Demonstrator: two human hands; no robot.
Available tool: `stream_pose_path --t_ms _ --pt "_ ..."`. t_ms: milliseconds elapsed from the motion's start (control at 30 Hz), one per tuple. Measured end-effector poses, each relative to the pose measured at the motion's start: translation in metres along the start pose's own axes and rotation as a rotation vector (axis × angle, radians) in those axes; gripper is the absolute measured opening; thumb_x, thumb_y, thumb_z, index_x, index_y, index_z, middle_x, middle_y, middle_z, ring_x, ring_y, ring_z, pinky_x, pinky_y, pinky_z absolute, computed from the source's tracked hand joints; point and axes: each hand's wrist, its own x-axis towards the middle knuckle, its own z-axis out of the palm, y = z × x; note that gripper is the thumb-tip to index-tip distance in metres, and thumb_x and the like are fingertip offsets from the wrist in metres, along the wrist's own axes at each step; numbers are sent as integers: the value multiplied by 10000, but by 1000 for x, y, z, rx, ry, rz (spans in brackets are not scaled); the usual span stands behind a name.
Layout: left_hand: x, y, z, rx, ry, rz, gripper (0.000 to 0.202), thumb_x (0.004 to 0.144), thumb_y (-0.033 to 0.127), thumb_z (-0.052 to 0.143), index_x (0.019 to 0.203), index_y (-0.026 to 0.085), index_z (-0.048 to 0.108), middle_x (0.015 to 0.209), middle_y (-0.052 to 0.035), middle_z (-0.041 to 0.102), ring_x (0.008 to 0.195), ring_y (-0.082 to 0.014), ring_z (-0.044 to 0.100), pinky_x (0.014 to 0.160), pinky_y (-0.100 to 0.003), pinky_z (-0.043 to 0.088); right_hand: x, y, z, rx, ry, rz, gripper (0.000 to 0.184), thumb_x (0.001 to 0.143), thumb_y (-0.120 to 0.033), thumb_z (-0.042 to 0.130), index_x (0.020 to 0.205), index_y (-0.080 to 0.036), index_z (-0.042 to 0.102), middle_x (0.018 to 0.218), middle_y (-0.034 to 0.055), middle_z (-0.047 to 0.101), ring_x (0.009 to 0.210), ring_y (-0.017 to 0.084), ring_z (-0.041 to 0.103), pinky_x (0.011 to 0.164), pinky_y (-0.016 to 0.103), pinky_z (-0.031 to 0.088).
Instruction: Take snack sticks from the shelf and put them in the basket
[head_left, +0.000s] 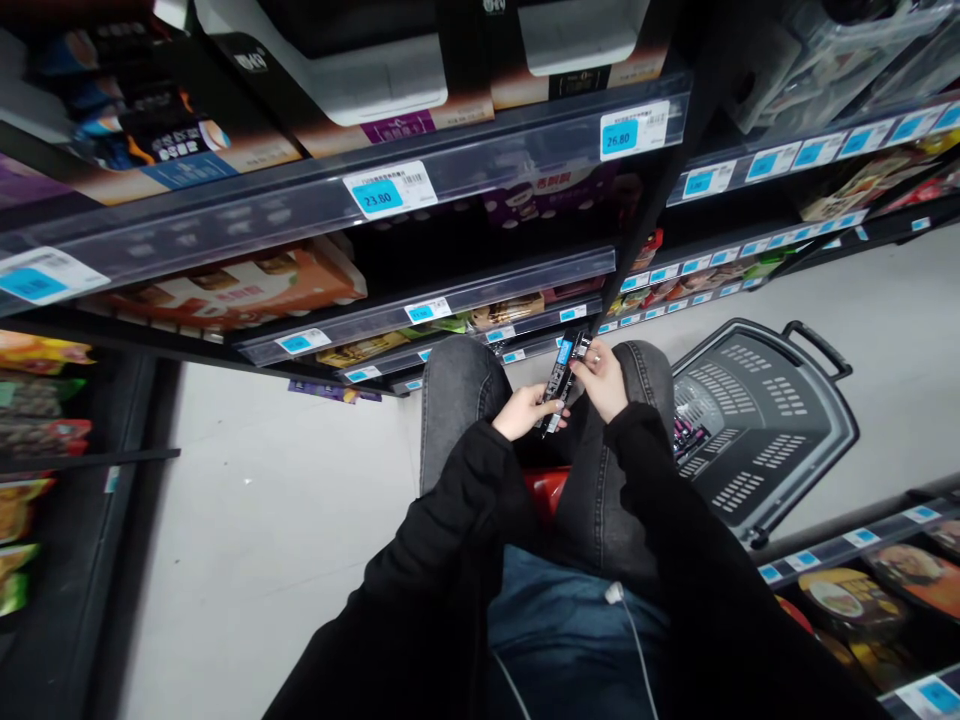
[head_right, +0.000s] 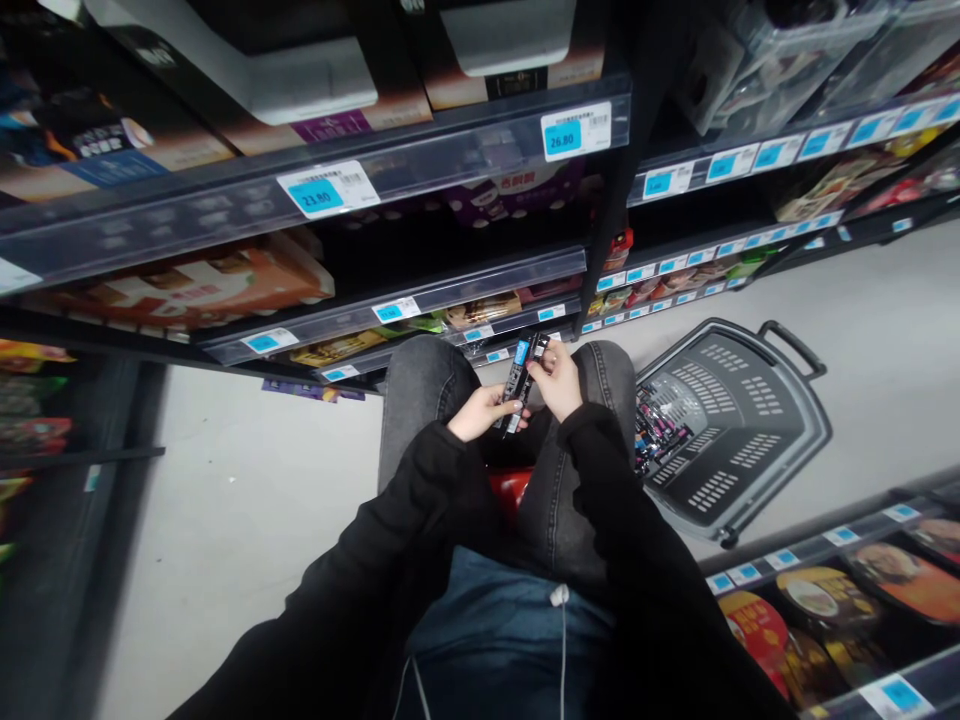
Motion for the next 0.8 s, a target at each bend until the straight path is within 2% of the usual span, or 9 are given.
stream_pose_path --t_ms 233,533,800 --pt "0 0 3 57 -4 17 378 679 344 744 860 82 542 802 -107 684 668 -185 676 637 -307 556 -1 0 -2 38 70 21 229 680 -345 622 814 -178 541 661 -19 545 591 120 500 537 244 425" --pt "3 -2 7 121 -45 43 430 661 414 733 881 89 557 820 -90 684 702 -182 673 679 -315 547 0 0 1 100 172 30 198 699 -365 547 771 -184 516 700 -13 506 617 106 456 550 224 401" --pt "4 -9 7 167 -86 39 407 670 386 731 914 94 587 875 -114 690 763 -207 679 723 -315 536 6 13 -8 -23 272 -46 244 739 -418 512 723 -174 501 654 -15 457 596 108 418 575 237 398"
